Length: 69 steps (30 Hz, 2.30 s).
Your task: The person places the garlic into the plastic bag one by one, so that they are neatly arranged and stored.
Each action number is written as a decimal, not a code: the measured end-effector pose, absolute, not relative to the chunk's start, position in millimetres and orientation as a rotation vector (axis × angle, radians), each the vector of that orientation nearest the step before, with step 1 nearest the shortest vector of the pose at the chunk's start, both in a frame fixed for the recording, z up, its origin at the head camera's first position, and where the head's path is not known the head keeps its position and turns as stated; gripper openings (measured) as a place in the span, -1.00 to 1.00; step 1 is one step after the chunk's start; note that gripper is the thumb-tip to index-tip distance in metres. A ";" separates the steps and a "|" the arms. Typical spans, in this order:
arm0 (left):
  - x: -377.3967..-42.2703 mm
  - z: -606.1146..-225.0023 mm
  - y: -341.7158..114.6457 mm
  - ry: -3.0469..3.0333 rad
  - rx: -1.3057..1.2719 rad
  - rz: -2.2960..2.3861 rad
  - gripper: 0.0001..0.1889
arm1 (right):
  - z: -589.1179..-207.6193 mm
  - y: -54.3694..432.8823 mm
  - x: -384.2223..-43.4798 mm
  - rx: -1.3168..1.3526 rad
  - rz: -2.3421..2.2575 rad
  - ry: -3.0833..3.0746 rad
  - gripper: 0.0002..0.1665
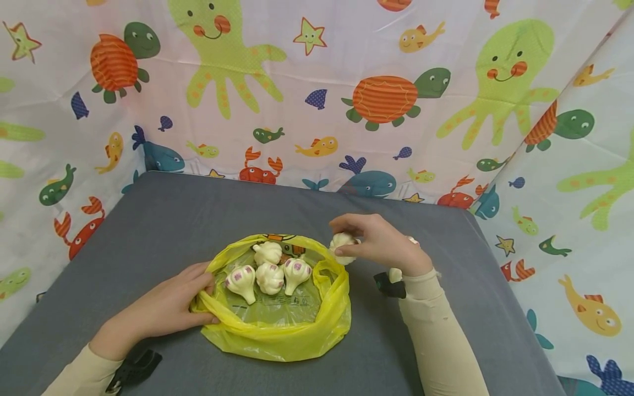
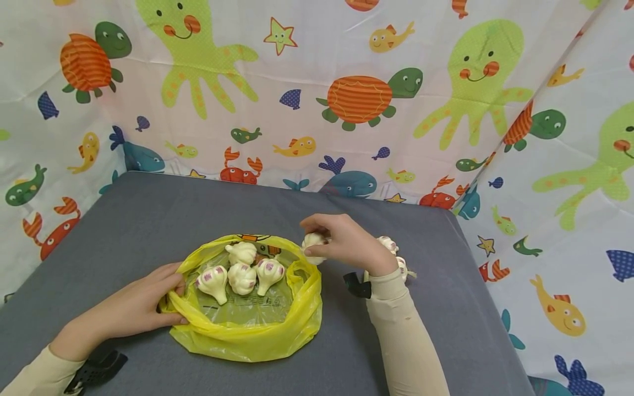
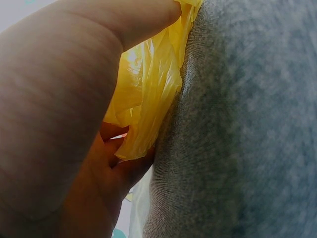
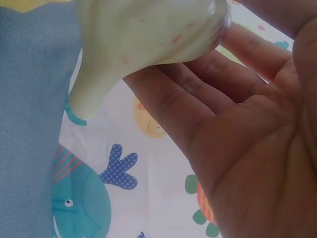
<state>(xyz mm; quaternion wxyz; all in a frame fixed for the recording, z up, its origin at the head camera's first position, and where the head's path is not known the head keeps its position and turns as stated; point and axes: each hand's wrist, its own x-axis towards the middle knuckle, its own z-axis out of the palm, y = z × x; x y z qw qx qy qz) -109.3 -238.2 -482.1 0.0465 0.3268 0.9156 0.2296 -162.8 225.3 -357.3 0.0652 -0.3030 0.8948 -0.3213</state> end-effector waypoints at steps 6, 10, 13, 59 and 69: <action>-108.6 -481.5 -237.5 2.809 1.001 0.700 -0.46 | -356.8 218.7 -160.6 -0.955 -0.979 2.699 -0.38; -108.3 -481.1 -236.9 2.813 1.006 0.701 -0.46 | -357.3 214.7 -159.7 -0.971 -0.982 2.685 -0.39; -108.0 -480.6 -236.9 2.812 1.004 0.704 -0.46 | -357.6 211.9 -158.7 -0.980 -0.983 2.679 -0.41; -110.6 -484.6 -238.6 2.798 1.016 0.723 -0.45 | -382.9 168.5 -159.5 -1.160 -0.941 2.531 -0.53; -108.9 -483.3 -237.9 2.809 1.024 0.730 -0.46 | -392.2 160.7 -159.5 -1.169 -0.879 2.508 -0.57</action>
